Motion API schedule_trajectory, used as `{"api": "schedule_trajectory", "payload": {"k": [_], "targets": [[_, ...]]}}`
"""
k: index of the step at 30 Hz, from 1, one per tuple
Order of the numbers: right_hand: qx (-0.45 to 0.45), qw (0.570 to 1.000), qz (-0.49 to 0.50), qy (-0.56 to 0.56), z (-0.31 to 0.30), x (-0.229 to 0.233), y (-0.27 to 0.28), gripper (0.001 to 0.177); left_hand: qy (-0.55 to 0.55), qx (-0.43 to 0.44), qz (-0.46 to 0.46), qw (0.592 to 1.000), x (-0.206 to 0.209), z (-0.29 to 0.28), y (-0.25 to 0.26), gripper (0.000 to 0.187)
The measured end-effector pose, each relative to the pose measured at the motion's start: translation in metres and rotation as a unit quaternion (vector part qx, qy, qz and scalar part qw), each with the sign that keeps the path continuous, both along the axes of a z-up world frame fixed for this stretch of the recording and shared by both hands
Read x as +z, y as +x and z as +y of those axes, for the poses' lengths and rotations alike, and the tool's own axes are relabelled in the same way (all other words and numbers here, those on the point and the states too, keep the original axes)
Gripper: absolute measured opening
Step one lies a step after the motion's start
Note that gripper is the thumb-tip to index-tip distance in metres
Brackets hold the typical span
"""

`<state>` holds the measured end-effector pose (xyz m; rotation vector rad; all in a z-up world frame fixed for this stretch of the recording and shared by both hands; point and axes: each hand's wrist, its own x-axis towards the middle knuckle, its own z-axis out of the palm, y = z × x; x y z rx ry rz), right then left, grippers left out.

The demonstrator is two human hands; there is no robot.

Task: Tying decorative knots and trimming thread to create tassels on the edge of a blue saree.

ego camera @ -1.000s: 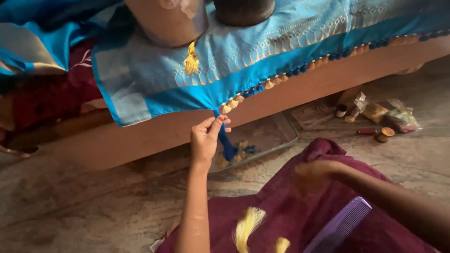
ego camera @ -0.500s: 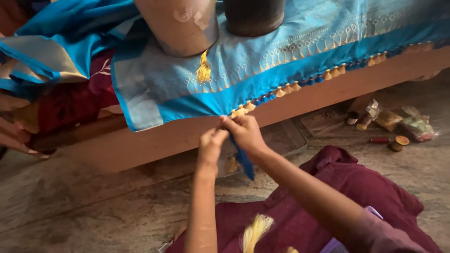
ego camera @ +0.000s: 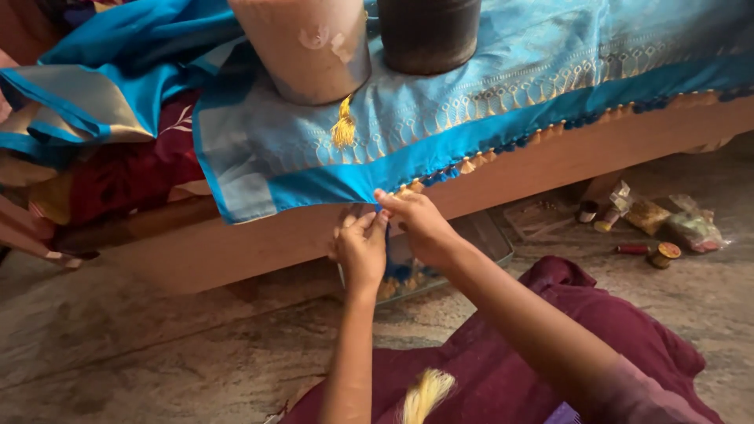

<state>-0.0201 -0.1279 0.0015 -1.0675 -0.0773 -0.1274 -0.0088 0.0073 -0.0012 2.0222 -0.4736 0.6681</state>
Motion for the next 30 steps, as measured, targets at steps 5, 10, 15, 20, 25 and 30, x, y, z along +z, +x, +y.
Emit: {"api": "schedule_trajectory", "payload": {"k": [5, 10, 15, 20, 25, 30], "targets": [[-0.113, 0.986, 0.011, -0.121, 0.024, 0.010, -0.008, 0.026, 0.004, 0.068, 0.020, 0.997, -0.019, 0.000, 0.017, 0.032], [-0.138, 0.983, 0.007, -0.119, 0.033, -0.010, -0.018, 0.024, -0.383, -0.278, 0.330, 0.817, -0.004, 0.014, 0.045, 0.033], [-0.088, 0.991, 0.045, -0.086, 0.028, 0.006, -0.031, 0.022, -0.294, -0.324, 0.357, 0.825, -0.018, 0.006, 0.068, 0.034], [-0.040, 0.998, 0.040, -0.014, 0.007, 0.015, -0.013, 0.016, -0.127, -0.136, 0.190, 0.964, 0.011, 0.005, 0.013, 0.029], [-0.087, 0.991, 0.030, -0.102, 0.017, 0.028, -0.010, 0.027, -0.001, -0.033, 0.022, 0.999, 0.000, 0.007, 0.008, 0.025], [-0.152, 0.971, -0.034, -0.182, 0.022, -0.016, -0.009, 0.027, -0.352, -0.288, 0.288, 0.843, 0.005, 0.006, 0.030, 0.020]]}}
